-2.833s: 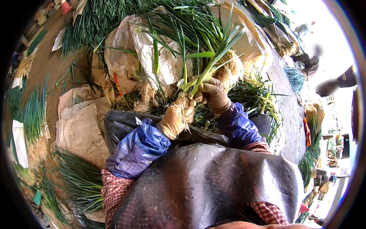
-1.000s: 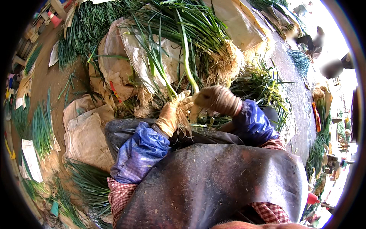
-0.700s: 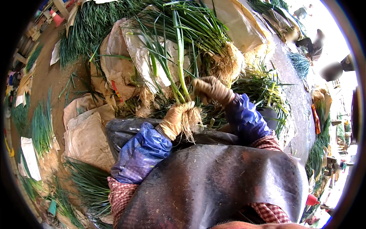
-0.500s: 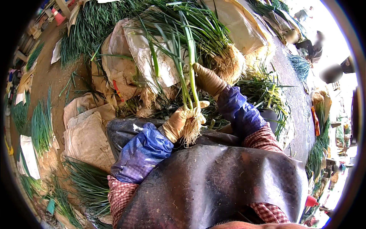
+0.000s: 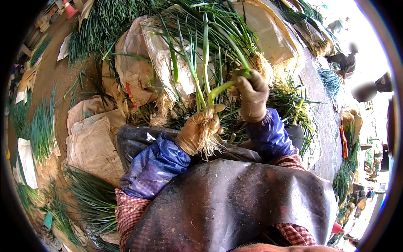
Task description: The person bundles green onions by hand, gathering stalks into a bunch and tying them with a thin strip.
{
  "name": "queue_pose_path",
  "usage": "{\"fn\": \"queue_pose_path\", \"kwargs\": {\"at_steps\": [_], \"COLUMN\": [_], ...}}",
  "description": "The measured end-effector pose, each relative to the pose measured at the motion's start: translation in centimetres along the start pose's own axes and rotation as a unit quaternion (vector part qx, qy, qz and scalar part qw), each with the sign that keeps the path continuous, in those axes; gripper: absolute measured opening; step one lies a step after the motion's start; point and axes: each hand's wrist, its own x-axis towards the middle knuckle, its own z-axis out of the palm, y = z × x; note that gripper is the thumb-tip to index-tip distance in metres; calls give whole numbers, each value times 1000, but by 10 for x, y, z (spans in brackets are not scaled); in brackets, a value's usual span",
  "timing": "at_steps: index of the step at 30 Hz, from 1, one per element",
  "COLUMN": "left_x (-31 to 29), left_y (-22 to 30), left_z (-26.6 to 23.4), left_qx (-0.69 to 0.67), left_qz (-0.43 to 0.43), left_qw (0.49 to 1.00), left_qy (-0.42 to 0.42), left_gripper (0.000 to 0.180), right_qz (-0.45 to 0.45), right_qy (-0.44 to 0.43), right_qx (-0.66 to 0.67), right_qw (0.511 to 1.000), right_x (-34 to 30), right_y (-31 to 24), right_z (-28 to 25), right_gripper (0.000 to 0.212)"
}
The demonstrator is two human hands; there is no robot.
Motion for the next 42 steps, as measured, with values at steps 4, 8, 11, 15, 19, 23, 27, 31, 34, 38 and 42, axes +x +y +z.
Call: {"fn": "queue_pose_path", "kwargs": {"at_steps": [4, 8, 11, 15, 19, 23, 27, 31, 34, 38, 42], "left_x": [1, 1, -2, -4, -1, -15, -15, -27, -24, -9, -11], "left_y": [2, -2, 0, -2, -10, -16, -11, 2, 0, 0, -11], "left_z": [7, -4, -5, 2, 0, 15, 20, 22, 7, -4, -10], "left_qx": [-38, -22, -27, 17, 144, 300, 281, 271, 142, 3, 36], "left_qz": [-11, 22, -2, -60, -63, -72, -112, -80, -70, -52, -100], "left_qw": [999, 998, 1000, 996, 985, 951, 951, 953, 980, 998, 992], "left_qy": [18, 63, -13, -60, -65, -13, -63, -106, -119, 18, 65], "left_gripper": [47, 42, 40, 37, 46, 33, 36, 33, 34, 43, 44], "right_qz": [-204, -346, -257, 39, 320, 95, 33, -67, 93, 217, 94], "right_qy": [35, 209, 186, -38, -142, -178, -142, -344, -449, -693, -609], "right_qx": [50, -40, 87, 10, 176, 29, -52, -708, -717, -467, -453], "right_qw": [977, 914, 944, 998, 920, 979, 988, 613, 525, 504, 644], "right_x": [-3, 18, 25, 15, -27, 27, 106, 64, 18, -36, 6], "right_y": [-24, -56, -66, 8, 47, 71, 147, 146, 142, 121, 82], "right_z": [-23, -62, -85, -98, -16, -16, -36, -38, -46, -84, -50], "right_gripper": [16, 21, 23, 28, 49, 51, 47, 40, 34, 31, 21]}}
